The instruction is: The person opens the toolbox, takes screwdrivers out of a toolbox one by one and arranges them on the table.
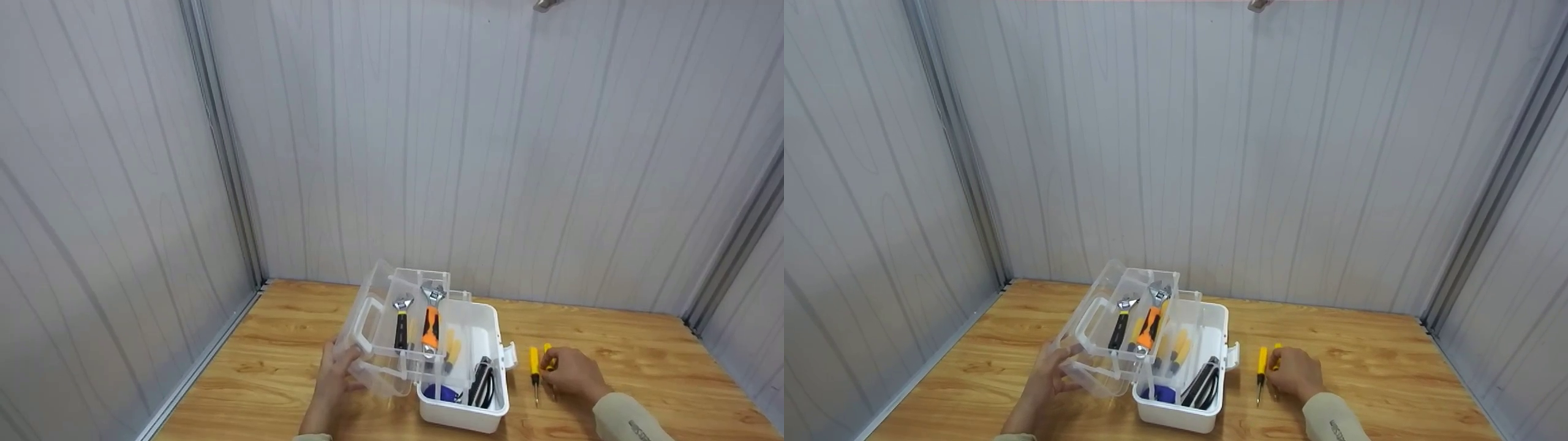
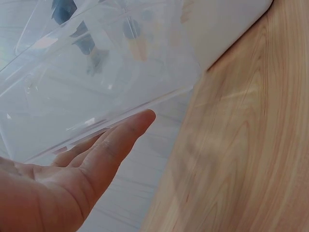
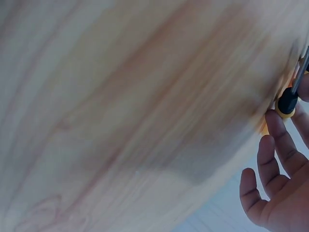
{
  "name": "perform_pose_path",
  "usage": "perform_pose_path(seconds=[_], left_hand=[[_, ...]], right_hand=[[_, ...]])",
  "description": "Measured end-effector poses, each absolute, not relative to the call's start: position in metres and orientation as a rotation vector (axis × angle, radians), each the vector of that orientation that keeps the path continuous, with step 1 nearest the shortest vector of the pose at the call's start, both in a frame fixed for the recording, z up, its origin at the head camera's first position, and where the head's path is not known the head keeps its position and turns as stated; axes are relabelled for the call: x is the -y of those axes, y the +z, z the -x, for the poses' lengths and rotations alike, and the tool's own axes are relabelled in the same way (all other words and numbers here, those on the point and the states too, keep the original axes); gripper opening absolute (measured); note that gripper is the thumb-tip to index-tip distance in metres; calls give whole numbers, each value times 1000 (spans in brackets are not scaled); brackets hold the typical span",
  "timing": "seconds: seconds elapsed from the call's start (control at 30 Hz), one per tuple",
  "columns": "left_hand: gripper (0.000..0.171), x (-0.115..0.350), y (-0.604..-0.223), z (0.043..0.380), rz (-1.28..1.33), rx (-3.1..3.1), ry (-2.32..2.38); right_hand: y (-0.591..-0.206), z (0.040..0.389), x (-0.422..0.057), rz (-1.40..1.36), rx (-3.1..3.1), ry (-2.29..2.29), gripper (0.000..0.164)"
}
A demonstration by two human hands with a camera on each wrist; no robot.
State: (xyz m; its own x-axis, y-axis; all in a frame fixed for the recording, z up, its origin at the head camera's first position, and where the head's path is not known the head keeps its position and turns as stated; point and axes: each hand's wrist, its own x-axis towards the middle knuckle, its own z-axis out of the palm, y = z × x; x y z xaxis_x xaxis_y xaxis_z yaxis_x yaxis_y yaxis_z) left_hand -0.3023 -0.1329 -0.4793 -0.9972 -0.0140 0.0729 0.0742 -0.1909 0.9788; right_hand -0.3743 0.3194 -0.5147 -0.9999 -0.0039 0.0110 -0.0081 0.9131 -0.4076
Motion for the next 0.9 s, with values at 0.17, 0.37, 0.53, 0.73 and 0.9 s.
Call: perform_pose_path(seconds=[0.17, 0.37, 0.53, 0.73, 0.9], left_hand=[[60, 133, -481, 303, 40, 1993, -2356], [60, 134, -482, 305, 56, 1993, -2357], [58, 136, -482, 304, 98, 1971, -2370], [58, 137, -479, 303, 130, 1951, -2387], [61, 136, -482, 304, 118, 1986, -2367]], right_hand=[[-513, 374, -319, 16, 3091, 686, 10], [-503, 375, -316, 23, 3048, 708, 14], [-485, 375, -299, -63, 2903, 755, 18], [-461, 379, -261, -187, 2786, 752, 22], [-448, 383, -230, -305, 2727, 737, 21]])
